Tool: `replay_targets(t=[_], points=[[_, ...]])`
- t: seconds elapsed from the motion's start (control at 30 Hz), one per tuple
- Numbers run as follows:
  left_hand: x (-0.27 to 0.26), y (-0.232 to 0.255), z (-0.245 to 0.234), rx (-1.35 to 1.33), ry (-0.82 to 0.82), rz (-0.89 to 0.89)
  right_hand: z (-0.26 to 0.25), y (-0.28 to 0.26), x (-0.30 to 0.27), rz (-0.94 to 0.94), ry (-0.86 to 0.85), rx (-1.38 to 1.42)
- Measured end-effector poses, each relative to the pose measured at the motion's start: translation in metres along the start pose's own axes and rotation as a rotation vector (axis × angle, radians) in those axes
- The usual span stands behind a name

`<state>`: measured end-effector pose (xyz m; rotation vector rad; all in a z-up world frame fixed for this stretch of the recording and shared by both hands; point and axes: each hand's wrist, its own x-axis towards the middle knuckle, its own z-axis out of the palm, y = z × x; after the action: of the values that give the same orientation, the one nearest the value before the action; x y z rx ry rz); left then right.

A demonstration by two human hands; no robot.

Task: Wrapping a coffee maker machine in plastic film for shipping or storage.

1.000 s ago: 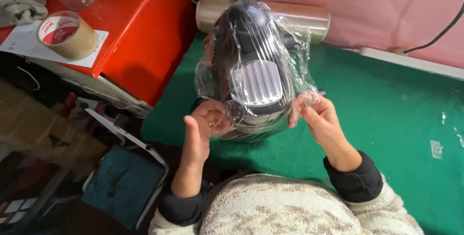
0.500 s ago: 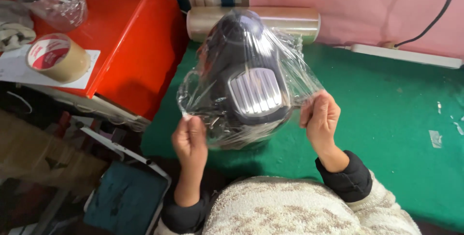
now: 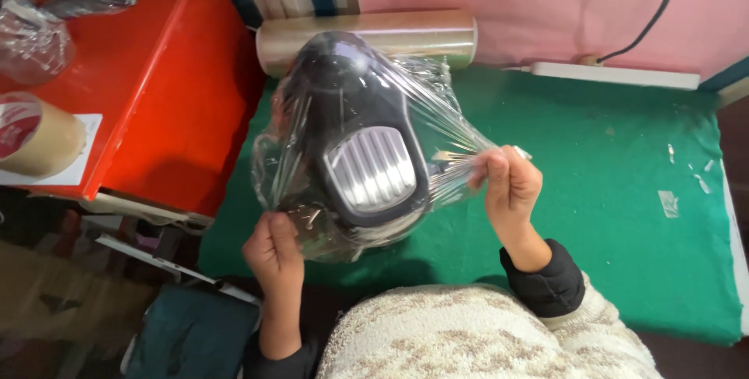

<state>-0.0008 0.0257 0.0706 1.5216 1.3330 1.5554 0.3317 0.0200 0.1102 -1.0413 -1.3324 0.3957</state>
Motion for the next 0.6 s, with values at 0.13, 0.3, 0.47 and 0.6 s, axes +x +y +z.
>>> replay_targets(t=[0.13, 0.3, 0.47, 0.6], points=[[0.002, 0.01, -0.004, 0.043, 0.028, 0.028, -0.01, -0.003, 0.005, 0.086, 0.02, 0.226], [0.007, 0.023, -0.005, 0.041, 0.06, 0.004, -0.013, 0.01, -0.001, 0.307, 0.038, 0.313], [0.012, 0.031, -0.009, 0.117, 0.066, 0.012, -0.008, 0.009, 0.003, 0.151, 0.042, 0.042], [0.005, 0.019, -0.007, 0.075, -0.004, -0.026, -0.009, 0.009, -0.003, 0.129, -0.024, -0.069]])
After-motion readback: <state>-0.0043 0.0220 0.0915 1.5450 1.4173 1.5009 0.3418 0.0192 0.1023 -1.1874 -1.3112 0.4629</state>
